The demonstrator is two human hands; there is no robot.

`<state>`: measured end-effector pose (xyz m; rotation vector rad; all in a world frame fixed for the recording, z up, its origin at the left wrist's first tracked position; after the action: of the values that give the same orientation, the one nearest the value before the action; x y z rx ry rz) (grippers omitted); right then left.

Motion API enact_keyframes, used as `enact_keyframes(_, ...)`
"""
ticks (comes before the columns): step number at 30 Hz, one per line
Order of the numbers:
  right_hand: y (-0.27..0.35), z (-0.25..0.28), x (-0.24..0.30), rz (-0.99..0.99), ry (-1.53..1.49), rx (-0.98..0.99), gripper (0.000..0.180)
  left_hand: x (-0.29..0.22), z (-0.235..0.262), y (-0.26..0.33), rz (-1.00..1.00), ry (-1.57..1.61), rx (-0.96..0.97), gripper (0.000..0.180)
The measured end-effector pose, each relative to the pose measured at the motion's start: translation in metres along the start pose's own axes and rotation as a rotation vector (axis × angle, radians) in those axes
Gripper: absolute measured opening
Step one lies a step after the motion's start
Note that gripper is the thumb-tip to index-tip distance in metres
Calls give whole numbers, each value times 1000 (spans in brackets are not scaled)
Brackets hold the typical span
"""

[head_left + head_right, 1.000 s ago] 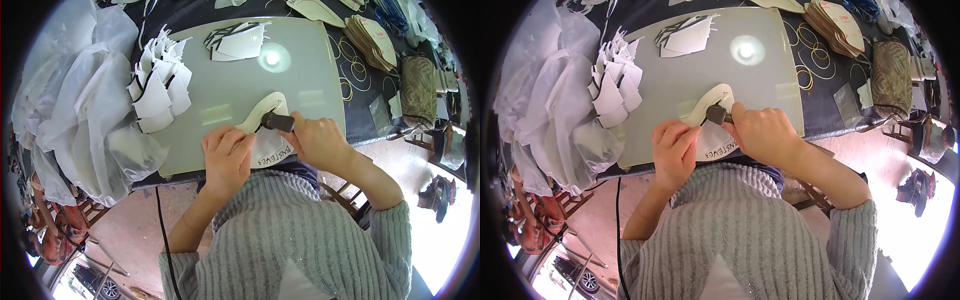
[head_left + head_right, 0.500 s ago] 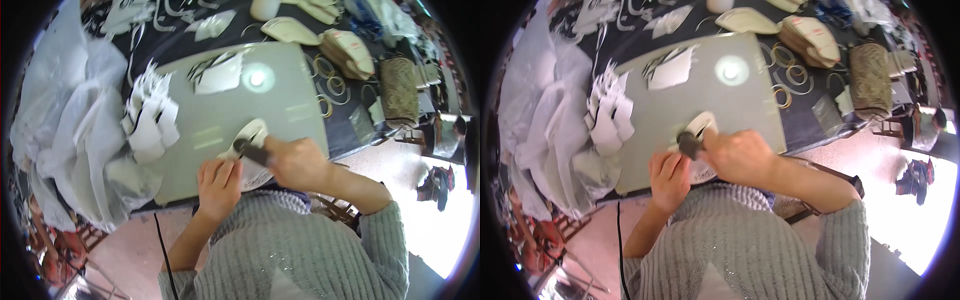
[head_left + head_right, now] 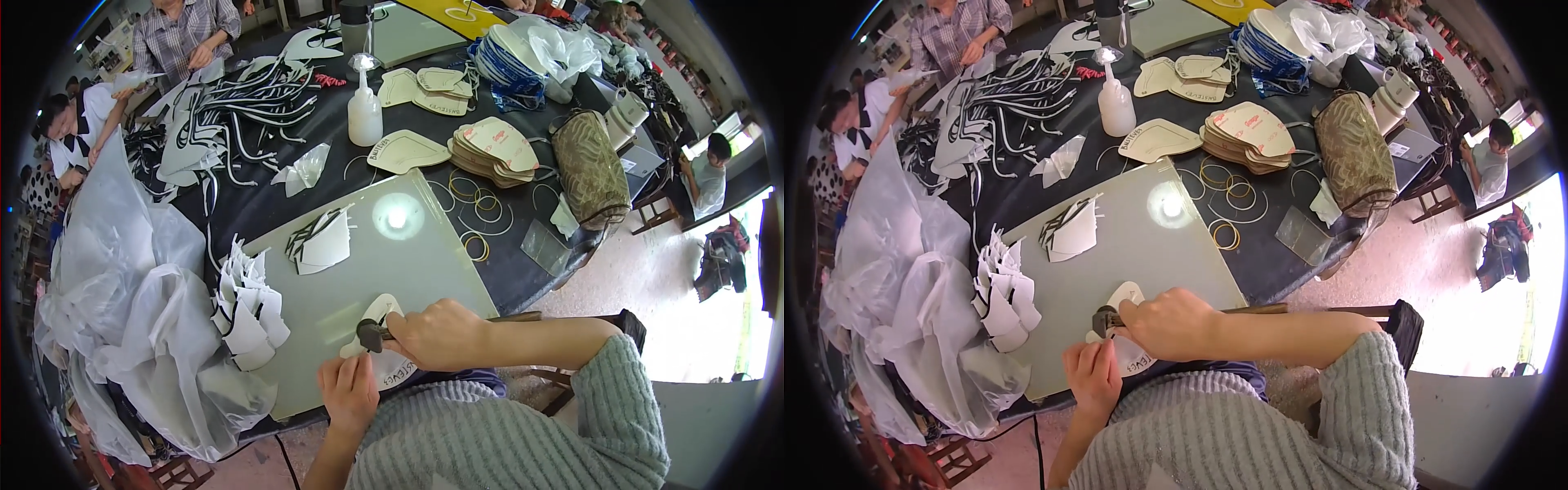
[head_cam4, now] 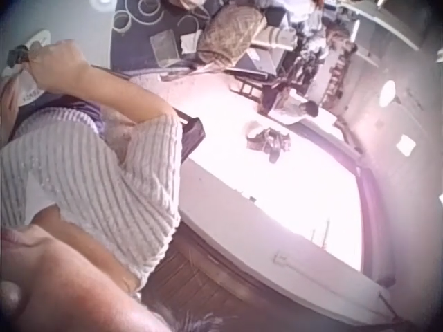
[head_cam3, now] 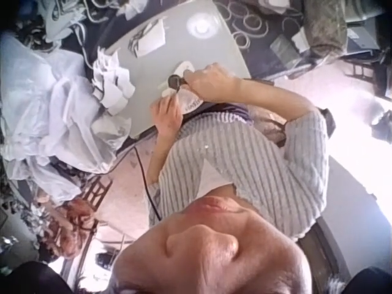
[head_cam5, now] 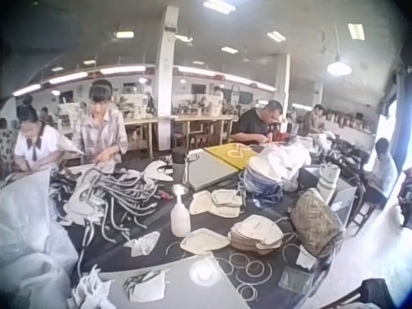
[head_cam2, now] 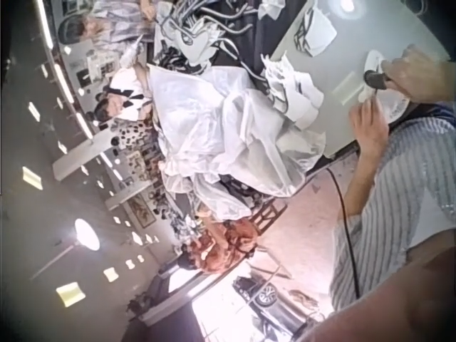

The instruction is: The person is hammering leather shoe components onto a template at a workbench in a factory.

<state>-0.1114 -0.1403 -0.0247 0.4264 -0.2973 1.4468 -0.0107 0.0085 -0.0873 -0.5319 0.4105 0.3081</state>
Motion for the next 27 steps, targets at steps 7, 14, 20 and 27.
enact_keyframes(7,-5,-7,4,16,-73,4,40,-2,2,9,-25,-46,5,29)
enact_keyframes(14,-10,-27,-7,-7,-74,172,38,3,5,10,63,59,1,26)
enact_keyframes(20,-15,-15,-14,72,41,180,32,9,10,10,83,76,17,25)
enact_keyframes(27,-24,-10,-15,210,83,334,38,14,8,18,90,85,25,27)
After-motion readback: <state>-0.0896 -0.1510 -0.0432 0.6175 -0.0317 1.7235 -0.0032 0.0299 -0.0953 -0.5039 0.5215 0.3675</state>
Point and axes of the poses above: each hand's wrist, its own y-axis away from the middle knuckle, its own z-axis out of the back of the hand, x = y × z, the point moved 4 cm from there along -y, towards the middle knuckle, and after that the axes turned 13 degrees about z, right-handed, at the moved point
